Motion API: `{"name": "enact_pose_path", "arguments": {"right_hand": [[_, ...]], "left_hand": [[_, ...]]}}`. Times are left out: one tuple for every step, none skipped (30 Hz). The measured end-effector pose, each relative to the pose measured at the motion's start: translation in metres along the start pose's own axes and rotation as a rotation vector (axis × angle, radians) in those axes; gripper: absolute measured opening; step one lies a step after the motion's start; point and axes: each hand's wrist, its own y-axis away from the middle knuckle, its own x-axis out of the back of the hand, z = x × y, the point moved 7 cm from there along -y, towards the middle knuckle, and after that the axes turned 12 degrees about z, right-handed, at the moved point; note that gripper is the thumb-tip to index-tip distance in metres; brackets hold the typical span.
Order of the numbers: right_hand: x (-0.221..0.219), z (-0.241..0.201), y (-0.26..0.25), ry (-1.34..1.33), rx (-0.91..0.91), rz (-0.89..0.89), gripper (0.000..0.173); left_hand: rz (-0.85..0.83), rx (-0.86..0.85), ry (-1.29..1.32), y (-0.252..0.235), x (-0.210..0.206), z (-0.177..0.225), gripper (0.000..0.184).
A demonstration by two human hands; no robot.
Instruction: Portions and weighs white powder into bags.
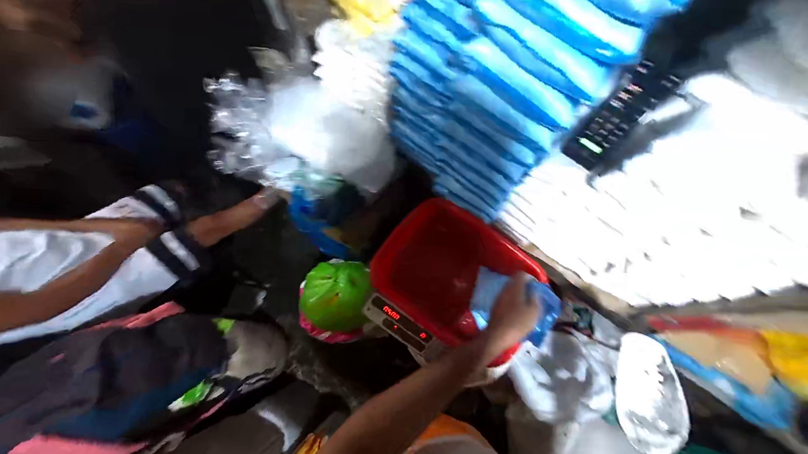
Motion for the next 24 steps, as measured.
{"name": "enact_pose_path", "arguments": {"right_hand": [[0.004, 0.004, 0.001, -0.019, 0.067, -0.032, 0.015], [0.006, 0.004, 0.002, -0.036, 0.088, -0.034, 0.015], [0.006, 0.002, 0.003, -0.050, 0.078, -0.028, 0.016], [0.005, -0.001, 0.004, -0.052, 0.067, -0.022, 0.016], [0.003, -0.004, 0.005, -0.052, 0.066, -0.019, 0.017], [0.001, -0.006, 0.006, -0.042, 0.072, -0.025, 0.018], [-0.001, -0.008, 0.006, -0.024, 0.079, -0.038, 0.019], [-0.003, -0.010, 0.006, -0.001, 0.085, -0.057, 0.020], [-0.006, -0.013, 0.005, 0.034, 0.092, -0.076, 0.021], [-0.010, -0.015, 0.002, 0.089, 0.098, -0.105, 0.023], [-0.014, -0.018, -0.002, 0.168, 0.111, -0.134, 0.025], [-0.020, -0.021, -0.007, 0.258, 0.126, -0.163, 0.027], [-0.028, -0.027, -0.013, 0.358, 0.142, -0.198, 0.030], [-0.038, -0.034, -0.020, 0.459, 0.151, -0.242, 0.033], [-0.050, -0.042, -0.028, 0.560, 0.142, -0.292, 0.036], [-0.063, -0.051, -0.036, 0.665, 0.120, -0.349, 0.038], [-0.078, -0.062, -0.043, 0.779, 0.110, -0.405, 0.039], [-0.092, -0.074, -0.049, 0.887, 0.111, -0.455, 0.041], [-0.106, -0.088, -0.053, 0.980, 0.130, -0.483, 0.040], [-0.119, -0.103, -0.056, 1.060, 0.155, -0.488, 0.038], [-0.130, -0.117, -0.058, 1.124, 0.181, -0.482, 0.035], [-0.142, -0.129, -0.060, 1.171, 0.222, -0.469, 0.032], [-0.153, -0.139, -0.061, 1.206, 0.252, -0.468, 0.028], [-0.162, -0.149, -0.062, 1.231, 0.286, -0.465, 0.026]], "left_hand": [[0.013, -0.017, 0.023, -0.005, 0.003, -0.003, 0.035], [0.028, -0.034, 0.055, -0.010, 0.006, -0.006, 0.033], [0.031, -0.038, 0.076, -0.013, 0.008, -0.009, 0.032], [0.028, -0.038, 0.084, -0.016, 0.009, -0.010, 0.031], [0.028, -0.049, 0.090, -0.018, 0.010, -0.010, 0.030], [0.038, -0.082, 0.089, -0.020, 0.011, -0.008, 0.028], [0.044, -0.128, 0.084, -0.020, 0.012, -0.006, 0.026], [0.040, -0.170, 0.071, -0.020, 0.012, -0.003, 0.025], [0.026, -0.204, 0.054, -0.020, 0.011, -0.001, 0.024], [0.008, -0.228, 0.033, -0.020, 0.010, 0.001, 0.024], [-0.008, -0.251, 0.014, -0.020, 0.008, 0.003, 0.024], [-0.018, -0.274, -0.006, -0.020, 0.007, 0.005, 0.025], [-0.027, -0.289, -0.025, -0.020, 0.005, 0.006, 0.025], [-0.039, -0.292, -0.040, -0.019, 0.004, 0.008, 0.023], [-0.048, -0.291, -0.045, -0.018, 0.004, 0.010, 0.022], [-0.056, -0.294, -0.043, -0.016, 0.003, 0.012, 0.021], [-0.060, -0.303, -0.045, -0.015, 0.002, 0.012, 0.020], [-0.059, -0.318, -0.043, -0.017, 0.001, 0.012, 0.020], [-0.060, -0.331, -0.030, -0.017, 0.000, 0.012, 0.020], [-0.058, -0.332, -0.012, -0.017, -0.001, 0.012, 0.020], [-0.052, -0.329, 0.008, -0.016, 0.000, 0.012, 0.020], [-0.040, -0.327, 0.028, -0.015, 0.002, 0.013, 0.019], [-0.027, -0.322, 0.050, -0.014, 0.004, 0.013, 0.018], [-0.018, -0.313, 0.076, -0.012, 0.005, 0.012, 0.017]]}}
